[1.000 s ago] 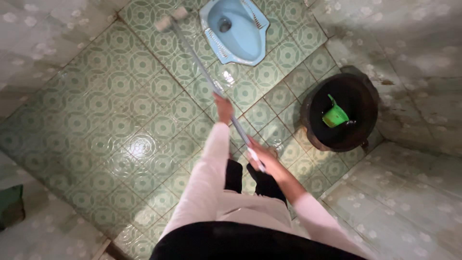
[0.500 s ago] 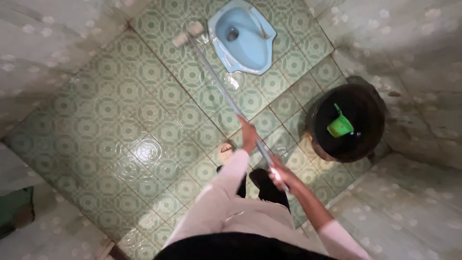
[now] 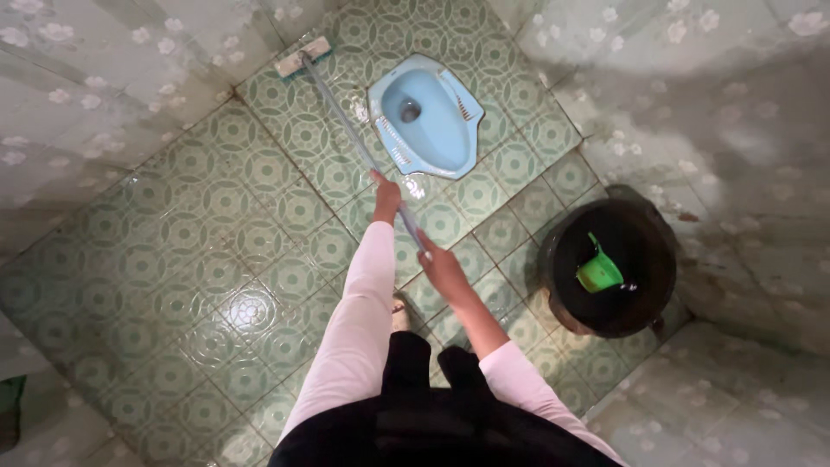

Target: The person pours water from a bucket onto a tiled floor and a squat toilet using a scoop, then uses a squeegee to scrub the tiles and push the water away.

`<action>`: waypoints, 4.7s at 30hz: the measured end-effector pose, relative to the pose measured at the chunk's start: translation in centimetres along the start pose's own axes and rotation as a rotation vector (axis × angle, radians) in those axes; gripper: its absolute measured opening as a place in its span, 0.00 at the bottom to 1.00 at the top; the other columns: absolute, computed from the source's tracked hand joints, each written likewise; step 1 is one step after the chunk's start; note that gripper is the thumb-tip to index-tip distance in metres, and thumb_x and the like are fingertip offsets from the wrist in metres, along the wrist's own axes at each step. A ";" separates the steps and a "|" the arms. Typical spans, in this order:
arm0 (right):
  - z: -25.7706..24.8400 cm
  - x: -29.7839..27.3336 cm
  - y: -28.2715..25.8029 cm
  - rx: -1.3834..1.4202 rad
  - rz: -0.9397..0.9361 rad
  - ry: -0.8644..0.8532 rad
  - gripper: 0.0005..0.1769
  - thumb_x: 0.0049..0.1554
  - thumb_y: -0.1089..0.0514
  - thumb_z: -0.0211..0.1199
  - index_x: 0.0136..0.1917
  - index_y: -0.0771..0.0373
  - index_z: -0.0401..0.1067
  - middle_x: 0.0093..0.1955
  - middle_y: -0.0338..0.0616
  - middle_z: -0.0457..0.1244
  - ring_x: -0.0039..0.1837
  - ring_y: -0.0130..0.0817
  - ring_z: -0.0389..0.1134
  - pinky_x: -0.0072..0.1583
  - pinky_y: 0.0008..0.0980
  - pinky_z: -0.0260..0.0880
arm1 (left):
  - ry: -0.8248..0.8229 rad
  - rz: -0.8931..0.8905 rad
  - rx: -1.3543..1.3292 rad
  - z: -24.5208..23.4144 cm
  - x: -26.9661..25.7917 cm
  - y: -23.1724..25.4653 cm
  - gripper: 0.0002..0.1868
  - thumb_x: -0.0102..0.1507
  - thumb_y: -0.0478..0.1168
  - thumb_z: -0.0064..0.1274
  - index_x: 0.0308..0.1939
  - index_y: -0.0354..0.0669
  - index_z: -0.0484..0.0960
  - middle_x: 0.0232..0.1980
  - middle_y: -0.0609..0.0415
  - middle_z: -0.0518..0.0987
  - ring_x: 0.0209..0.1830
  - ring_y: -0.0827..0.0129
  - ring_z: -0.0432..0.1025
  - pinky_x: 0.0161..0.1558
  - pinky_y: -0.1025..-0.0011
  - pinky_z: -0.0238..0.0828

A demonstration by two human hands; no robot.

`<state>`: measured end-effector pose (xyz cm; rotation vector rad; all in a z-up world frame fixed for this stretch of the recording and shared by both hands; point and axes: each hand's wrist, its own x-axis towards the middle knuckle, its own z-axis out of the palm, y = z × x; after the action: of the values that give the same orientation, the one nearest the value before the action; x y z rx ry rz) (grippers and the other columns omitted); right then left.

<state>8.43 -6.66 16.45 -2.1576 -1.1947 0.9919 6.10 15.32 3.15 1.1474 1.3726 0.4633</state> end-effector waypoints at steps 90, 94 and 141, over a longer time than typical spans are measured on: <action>-10.8 -3.7 4.5 -0.013 -0.140 -0.107 0.33 0.63 0.56 0.55 0.80 0.54 0.54 0.70 0.64 0.62 0.70 0.60 0.63 0.66 0.45 0.65 | -0.007 0.319 -0.155 10.7 -3.0 -3.3 0.58 0.59 0.32 0.47 0.78 0.36 0.17 0.45 0.23 0.77 0.43 0.40 0.75 0.59 0.58 0.75; -12.6 -9.7 7.5 -0.141 0.067 -0.250 0.36 0.62 0.53 0.57 0.81 0.48 0.51 0.67 0.61 0.64 0.67 0.58 0.66 0.65 0.44 0.66 | -0.026 -0.096 -0.176 12.7 -12.3 -5.7 0.52 0.63 0.31 0.39 0.79 0.44 0.19 0.43 0.28 0.78 0.27 0.43 0.76 0.32 0.51 0.77; 3.1 -14.7 7.4 -0.210 0.352 -0.446 0.41 0.64 0.49 0.51 0.84 0.39 0.36 0.39 0.67 0.67 0.43 0.63 0.71 0.49 0.55 0.70 | -0.005 -0.199 0.100 -0.1 -15.5 -13.0 0.54 0.64 0.34 0.43 0.77 0.45 0.15 0.37 0.31 0.80 0.30 0.41 0.77 0.33 0.49 0.77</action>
<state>4.58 -22.90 14.73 -2.4476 -1.1705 1.6305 -1.87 -3.06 0.27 1.0782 1.5017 0.2514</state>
